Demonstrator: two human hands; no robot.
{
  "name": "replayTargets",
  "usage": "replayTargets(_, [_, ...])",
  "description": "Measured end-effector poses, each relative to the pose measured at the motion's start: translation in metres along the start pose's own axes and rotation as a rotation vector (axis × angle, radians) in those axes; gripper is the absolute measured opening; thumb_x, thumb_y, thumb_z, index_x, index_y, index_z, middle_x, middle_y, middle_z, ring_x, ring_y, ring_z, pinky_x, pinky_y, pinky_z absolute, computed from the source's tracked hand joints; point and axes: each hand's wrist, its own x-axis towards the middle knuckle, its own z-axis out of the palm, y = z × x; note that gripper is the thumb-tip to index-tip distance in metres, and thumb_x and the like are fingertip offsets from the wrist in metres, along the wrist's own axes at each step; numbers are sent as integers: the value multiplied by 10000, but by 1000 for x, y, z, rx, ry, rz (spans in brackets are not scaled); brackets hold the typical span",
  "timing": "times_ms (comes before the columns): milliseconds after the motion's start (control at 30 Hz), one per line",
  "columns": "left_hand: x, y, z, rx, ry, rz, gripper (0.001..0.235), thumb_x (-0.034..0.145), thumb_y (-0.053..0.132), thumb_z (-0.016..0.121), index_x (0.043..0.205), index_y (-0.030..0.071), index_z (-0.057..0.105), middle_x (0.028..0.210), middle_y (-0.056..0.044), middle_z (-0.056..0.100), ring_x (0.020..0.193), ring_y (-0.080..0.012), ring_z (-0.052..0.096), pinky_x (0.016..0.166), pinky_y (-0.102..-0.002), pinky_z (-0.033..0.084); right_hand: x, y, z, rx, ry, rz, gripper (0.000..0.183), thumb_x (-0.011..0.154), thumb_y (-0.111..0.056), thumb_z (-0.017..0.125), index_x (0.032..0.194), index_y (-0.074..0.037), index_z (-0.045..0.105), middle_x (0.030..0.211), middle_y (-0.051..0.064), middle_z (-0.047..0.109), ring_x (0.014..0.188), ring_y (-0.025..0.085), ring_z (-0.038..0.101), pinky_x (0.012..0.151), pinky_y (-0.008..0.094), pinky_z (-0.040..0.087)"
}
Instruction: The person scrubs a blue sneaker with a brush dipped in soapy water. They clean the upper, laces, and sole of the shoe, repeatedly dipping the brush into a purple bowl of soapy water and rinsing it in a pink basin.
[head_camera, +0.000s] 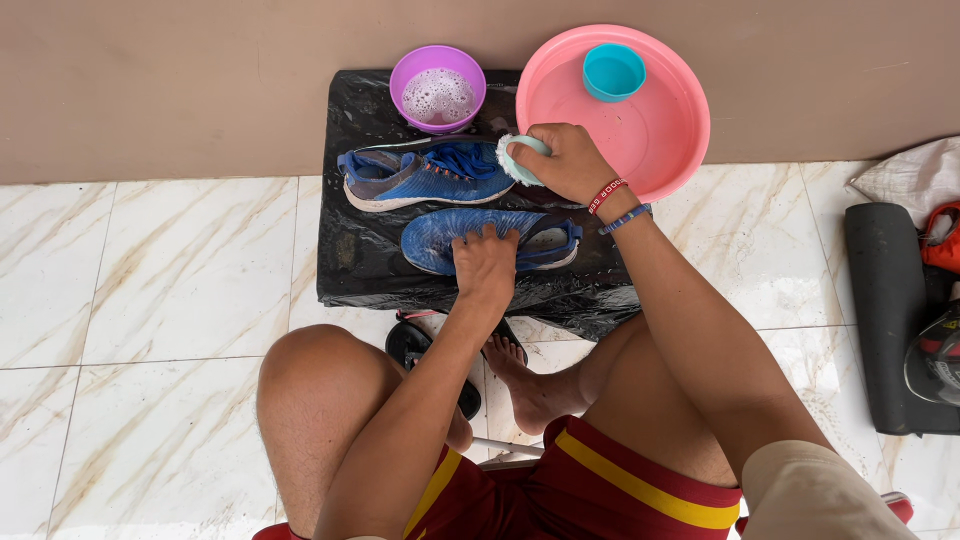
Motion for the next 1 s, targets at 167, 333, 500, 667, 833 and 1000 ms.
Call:
replayTargets(167, [15,-15,25,-143,60,-3,359,837,255,846,1185,254,753,1142,-142,705,971,-383,713,842,-576,525,3,4,-10,1,19,-8,303,996,-299,722,782,-84,706,643,62,661,637,153,619,597,288,474])
replayTargets(333, [18,-36,-14,-380,-13,-73,318,791,282,843,1106,278,801,989,-91,734,928,-392,742,889,-600,524,1,8,-17,-18,66,-20,316,1012,-315,710,807,-74,699,664,101,665,677,177,642,625,325,489])
replayTargets(500, [13,-47,-56,-501,-12,-99,365,897,268,813,1235,140,758,1007,-155,768,1092,-406,706,1003,-638,491,-5,-5,-12,-22,70,-51,310,1011,-298,724,821,-55,695,671,116,674,695,203,673,624,339,502])
replayTargets(667, [7,-41,-61,-489,39,-63,389,938,312,793,1282,148,716,1066,-131,753,1162,-371,668,995,-611,512,-11,-15,-10,-36,36,-66,280,1007,-271,713,847,-41,706,710,140,700,728,242,699,645,350,527])
replayTargets(833, [11,-46,-35,-507,32,-99,368,973,390,754,1238,138,712,1092,-135,742,1161,-393,682,972,-630,550,-16,-33,-8,-78,-11,-66,287,986,-284,733,890,-15,711,748,181,712,763,323,726,657,413,542])
replayTargets(1000, [29,-59,-3,-606,38,-45,380,1004,445,682,1244,152,661,1053,-174,765,1079,-439,713,949,-658,565,-16,-38,-4,-97,-50,-89,285,980,-269,726,923,9,707,808,231,729,824,390,744,698,463,566])
